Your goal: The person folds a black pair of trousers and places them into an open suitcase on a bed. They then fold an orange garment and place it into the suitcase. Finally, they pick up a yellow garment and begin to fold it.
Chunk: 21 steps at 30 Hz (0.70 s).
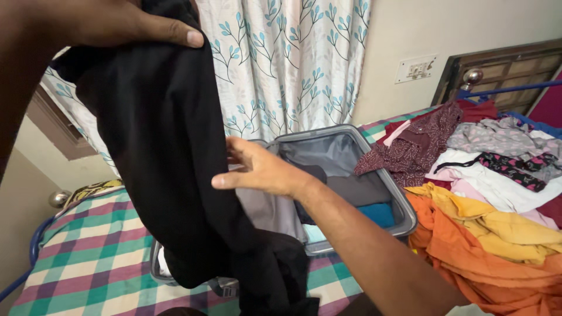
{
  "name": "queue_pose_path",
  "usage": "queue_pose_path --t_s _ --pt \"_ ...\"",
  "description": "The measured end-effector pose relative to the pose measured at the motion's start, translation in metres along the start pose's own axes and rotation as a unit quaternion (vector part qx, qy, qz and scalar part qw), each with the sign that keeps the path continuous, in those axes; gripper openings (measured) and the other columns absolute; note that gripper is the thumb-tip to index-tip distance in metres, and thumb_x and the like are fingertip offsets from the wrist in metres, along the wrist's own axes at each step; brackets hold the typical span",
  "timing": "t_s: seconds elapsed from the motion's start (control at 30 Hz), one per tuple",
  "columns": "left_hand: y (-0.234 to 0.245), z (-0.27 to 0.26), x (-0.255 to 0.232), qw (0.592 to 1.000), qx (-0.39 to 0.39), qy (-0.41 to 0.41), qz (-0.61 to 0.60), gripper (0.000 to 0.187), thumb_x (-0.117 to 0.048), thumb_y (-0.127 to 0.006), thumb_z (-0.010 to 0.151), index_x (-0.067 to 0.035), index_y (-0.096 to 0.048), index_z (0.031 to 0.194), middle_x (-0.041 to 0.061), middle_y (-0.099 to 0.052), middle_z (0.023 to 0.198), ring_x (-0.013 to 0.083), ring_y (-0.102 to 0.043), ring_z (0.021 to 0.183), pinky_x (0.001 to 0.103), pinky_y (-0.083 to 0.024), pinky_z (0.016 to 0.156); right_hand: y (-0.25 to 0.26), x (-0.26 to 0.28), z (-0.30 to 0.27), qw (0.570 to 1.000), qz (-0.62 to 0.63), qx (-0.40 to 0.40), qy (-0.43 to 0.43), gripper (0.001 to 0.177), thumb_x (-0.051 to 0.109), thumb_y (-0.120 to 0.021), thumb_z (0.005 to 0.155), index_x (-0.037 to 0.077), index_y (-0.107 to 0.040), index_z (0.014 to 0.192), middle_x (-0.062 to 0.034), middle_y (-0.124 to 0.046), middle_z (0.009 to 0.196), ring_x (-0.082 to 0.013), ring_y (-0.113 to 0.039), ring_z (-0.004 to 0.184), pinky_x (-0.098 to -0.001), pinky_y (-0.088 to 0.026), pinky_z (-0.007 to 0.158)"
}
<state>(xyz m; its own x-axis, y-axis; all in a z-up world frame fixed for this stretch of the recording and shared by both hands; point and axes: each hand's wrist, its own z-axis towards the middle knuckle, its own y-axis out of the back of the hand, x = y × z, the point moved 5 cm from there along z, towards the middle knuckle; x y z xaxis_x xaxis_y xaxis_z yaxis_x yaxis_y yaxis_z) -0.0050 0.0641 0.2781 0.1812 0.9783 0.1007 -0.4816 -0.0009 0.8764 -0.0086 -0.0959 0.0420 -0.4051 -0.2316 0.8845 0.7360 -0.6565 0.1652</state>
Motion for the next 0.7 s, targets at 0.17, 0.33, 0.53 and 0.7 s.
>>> queue_pose_path --t_s 0.17,0.33,0.53,0.7 --pt "0.015 -0.003 -0.005 0.991 -0.030 -0.096 -0.087 0.076 -0.056 -0.074 0.088 0.002 -0.065 0.136 0.034 -0.070 0.093 0.0475 -0.072 0.064 0.050 -0.062 0.063 0.007 -0.004 0.003 0.993 0.003 -0.116 0.023 0.087 0.023 -0.085 0.083 -0.006 -0.038 0.150 -0.0151 -0.059 0.140 -0.0209 -0.058 0.130 -0.0358 -0.045 0.113" --pt "0.028 0.001 -0.001 0.991 -0.008 -0.047 -0.125 0.071 -0.054 -0.072 0.091 0.006 -0.067 0.129 0.035 -0.070 0.091 0.0463 -0.073 0.068 0.048 -0.063 0.069 0.014 -0.003 -0.001 0.974 0.120 -0.183 0.057 0.083 0.026 -0.087 0.086 -0.012 -0.046 0.147 -0.0220 -0.061 0.138 -0.0222 -0.060 0.128 -0.0368 -0.048 0.113" --pt "0.035 0.003 -0.005 0.994 -0.021 -0.016 -0.105 0.071 -0.052 -0.072 0.092 0.008 -0.065 0.129 0.036 -0.069 0.093 0.0461 -0.072 0.073 0.048 -0.062 0.071 -0.016 -0.010 -0.022 0.991 -0.066 0.012 -0.114 0.085 0.035 -0.088 0.073 0.002 -0.053 0.143 -0.0112 -0.068 0.133 -0.0190 -0.063 0.123 -0.0344 -0.050 0.106" --pt "0.038 0.004 -0.005 0.995 -0.031 -0.009 -0.099 0.071 -0.053 -0.072 0.091 0.007 -0.065 0.129 0.035 -0.069 0.095 0.0455 -0.072 0.074 0.048 -0.061 0.072 -0.040 -0.010 -0.034 0.983 -0.110 0.085 -0.117 0.079 0.038 -0.086 0.076 0.001 -0.058 0.140 -0.0135 -0.070 0.130 -0.0232 -0.064 0.122 -0.0353 -0.050 0.106"
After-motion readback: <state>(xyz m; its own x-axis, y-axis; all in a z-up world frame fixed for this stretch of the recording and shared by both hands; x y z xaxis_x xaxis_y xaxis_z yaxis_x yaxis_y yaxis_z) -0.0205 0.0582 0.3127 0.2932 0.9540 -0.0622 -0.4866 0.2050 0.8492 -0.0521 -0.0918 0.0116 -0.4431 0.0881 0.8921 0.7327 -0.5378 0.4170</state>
